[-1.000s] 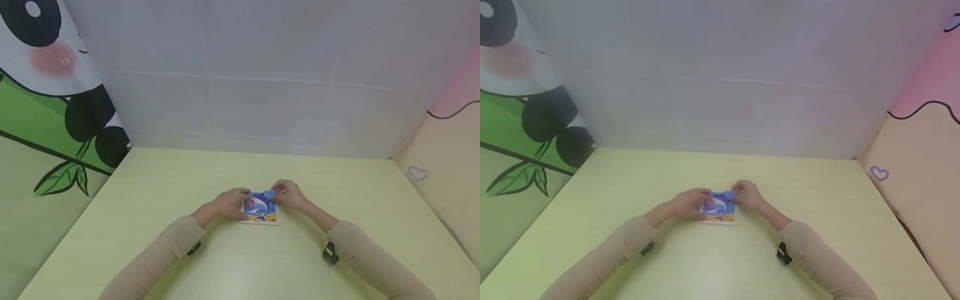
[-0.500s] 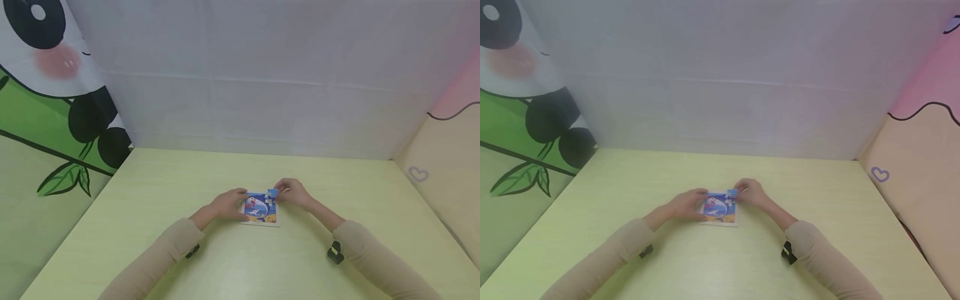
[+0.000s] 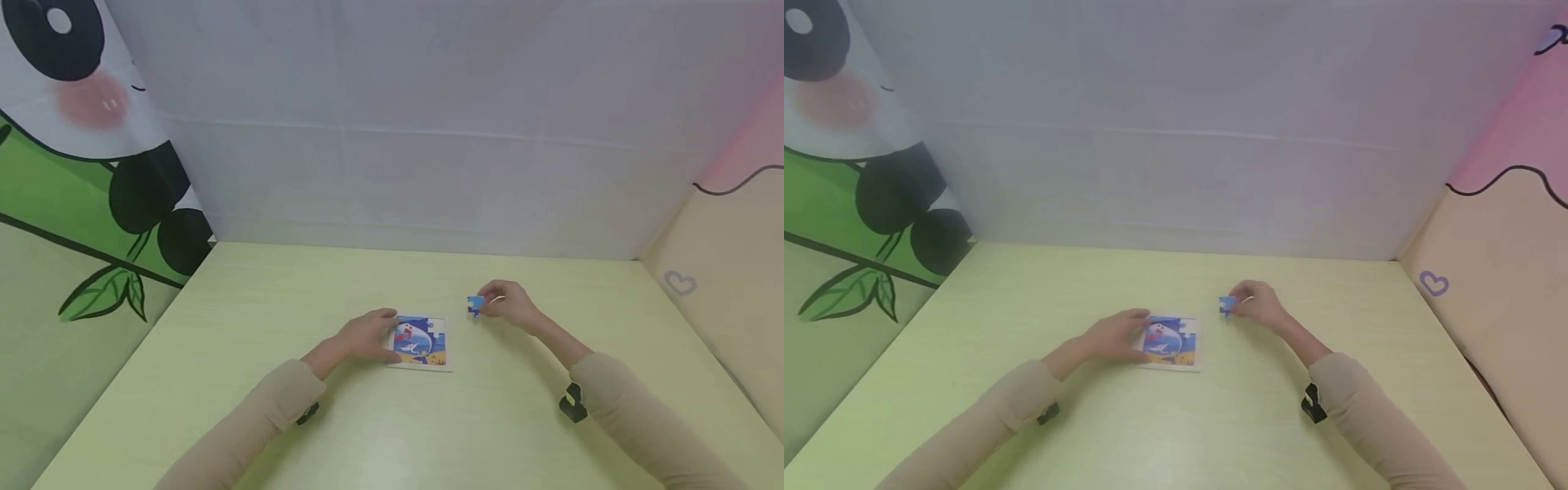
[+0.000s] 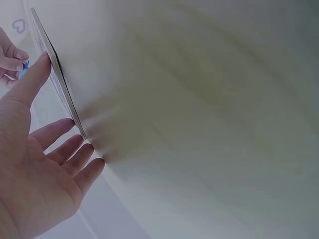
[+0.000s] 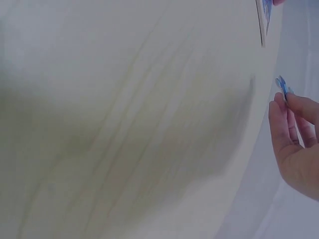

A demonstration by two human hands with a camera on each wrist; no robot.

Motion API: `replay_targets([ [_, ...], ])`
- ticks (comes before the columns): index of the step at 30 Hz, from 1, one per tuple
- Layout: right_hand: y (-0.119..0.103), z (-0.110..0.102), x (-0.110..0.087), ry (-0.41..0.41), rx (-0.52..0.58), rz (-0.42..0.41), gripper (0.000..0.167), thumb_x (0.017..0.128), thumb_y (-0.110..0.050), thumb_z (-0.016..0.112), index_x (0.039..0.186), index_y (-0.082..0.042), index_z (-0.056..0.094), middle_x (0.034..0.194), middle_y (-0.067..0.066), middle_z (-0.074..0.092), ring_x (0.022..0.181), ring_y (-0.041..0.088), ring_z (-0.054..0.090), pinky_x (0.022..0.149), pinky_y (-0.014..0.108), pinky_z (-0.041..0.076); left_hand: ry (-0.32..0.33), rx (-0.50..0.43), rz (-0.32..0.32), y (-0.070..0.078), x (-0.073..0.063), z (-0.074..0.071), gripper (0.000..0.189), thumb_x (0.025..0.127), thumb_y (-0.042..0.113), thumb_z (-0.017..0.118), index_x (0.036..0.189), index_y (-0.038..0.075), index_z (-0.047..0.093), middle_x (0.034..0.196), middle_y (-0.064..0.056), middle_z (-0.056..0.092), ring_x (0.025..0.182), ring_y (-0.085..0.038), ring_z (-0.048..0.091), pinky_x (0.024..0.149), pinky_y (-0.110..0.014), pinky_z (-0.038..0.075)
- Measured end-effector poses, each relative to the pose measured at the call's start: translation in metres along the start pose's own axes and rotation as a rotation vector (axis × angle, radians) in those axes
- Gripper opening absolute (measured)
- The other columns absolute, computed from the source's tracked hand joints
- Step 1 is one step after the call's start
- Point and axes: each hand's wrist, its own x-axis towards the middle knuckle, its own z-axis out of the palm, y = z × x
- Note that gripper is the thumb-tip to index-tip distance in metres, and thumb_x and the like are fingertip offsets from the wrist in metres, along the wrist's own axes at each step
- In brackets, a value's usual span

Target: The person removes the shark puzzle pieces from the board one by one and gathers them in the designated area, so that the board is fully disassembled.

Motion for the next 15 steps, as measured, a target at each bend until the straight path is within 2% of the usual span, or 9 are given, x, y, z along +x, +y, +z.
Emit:
replay_targets([
  [6,0.012,-0.008,-0.001,0.001,0.017,0.005,0.029,0.079,0.003,0.063,0.105,0.013,0.054,0.088,0.015,0.053,0.078,0.016,0.057,0.073,0.030,0.055,-0.016,0.000,-0.015,-0.001,-0.004,-0.002,0.072,0.073,0.044,0.071,0.129,0.004,0.050,0.140,-0.011,0.038,0.128,-0.028,0.035,0.102,-0.042,0.035],
  [15,0.026,-0.009,0.005,0.008,-0.068,0.044,0.026,0.079,-0.002,0.065,0.102,0.009,0.058,0.088,0.013,0.057,0.076,0.014,0.057,0.063,0.023,0.052,-0.006,0.009,-0.016,-0.004,-0.007,-0.001,0.074,0.073,0.044,0.072,0.130,0.004,0.049,0.140,-0.011,0.039,0.128,-0.027,0.036,0.101,-0.041,0.036],
])
